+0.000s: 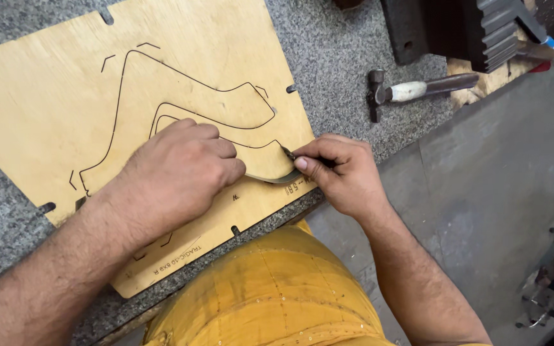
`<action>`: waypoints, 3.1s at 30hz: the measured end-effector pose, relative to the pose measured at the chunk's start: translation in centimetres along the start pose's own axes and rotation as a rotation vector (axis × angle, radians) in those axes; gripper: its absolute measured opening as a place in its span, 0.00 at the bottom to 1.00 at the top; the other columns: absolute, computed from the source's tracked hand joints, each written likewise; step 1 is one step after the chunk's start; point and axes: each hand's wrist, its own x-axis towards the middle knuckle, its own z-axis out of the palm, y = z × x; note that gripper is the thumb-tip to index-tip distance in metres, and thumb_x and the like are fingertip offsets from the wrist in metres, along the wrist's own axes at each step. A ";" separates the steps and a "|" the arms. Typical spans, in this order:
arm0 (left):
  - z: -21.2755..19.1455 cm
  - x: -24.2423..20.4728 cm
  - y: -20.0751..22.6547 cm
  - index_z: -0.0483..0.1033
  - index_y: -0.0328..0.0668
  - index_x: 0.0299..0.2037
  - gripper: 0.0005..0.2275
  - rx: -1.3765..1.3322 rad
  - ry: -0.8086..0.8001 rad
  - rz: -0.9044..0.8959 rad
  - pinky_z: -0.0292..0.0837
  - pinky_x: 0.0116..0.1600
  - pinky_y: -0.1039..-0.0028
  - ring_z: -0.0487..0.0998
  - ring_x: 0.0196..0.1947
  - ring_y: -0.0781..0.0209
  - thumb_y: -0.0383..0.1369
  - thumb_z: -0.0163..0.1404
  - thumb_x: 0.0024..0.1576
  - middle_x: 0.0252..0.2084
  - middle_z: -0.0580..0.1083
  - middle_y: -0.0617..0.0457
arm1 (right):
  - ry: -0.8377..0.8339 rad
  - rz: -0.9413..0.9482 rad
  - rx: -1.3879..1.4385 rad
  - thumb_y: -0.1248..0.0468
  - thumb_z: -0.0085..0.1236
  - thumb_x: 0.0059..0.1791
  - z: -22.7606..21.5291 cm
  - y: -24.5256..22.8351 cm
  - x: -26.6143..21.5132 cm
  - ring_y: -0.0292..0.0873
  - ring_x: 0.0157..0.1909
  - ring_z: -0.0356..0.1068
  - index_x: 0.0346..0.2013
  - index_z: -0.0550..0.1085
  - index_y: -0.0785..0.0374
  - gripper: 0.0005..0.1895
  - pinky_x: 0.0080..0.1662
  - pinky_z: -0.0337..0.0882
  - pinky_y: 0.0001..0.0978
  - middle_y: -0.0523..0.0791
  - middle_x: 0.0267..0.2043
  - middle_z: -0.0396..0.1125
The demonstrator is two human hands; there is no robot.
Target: The person bends a flat metal strip into a specific shape using a manual bending machine. They repeatedly check the bent piece against a wooden template to ensure accuracy.
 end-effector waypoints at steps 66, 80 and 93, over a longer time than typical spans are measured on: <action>1.2 0.9 -1.1 0.85 0.54 0.38 0.08 -0.110 -0.037 -0.002 0.74 0.51 0.65 0.79 0.38 0.63 0.31 0.50 0.57 0.34 0.80 0.59 | 0.179 -0.581 -0.383 0.64 0.68 0.46 2.3 -2.8 -2.3 0.49 0.45 0.68 0.41 0.79 0.63 0.11 0.49 0.68 0.43 0.45 0.42 0.73; -2.3 -6.8 -2.2 0.78 0.50 0.55 0.16 -0.406 0.046 -0.655 0.75 0.57 0.65 0.81 0.46 0.57 0.43 0.53 0.59 0.48 0.80 0.53 | 0.116 -0.581 -0.458 0.66 0.69 0.44 3.3 -3.9 -1.0 0.44 0.42 0.68 0.36 0.80 0.58 0.07 0.48 0.58 0.42 0.40 0.33 0.72; 1.4 -7.4 0.9 0.77 0.39 0.37 0.05 -0.273 0.086 -0.517 0.77 0.41 0.56 0.80 0.35 0.47 0.28 0.48 0.56 0.33 0.76 0.47 | 0.075 -0.565 -0.479 0.66 0.69 0.44 3.2 -3.8 -0.6 0.43 0.42 0.68 0.36 0.80 0.57 0.07 0.48 0.59 0.41 0.39 0.34 0.73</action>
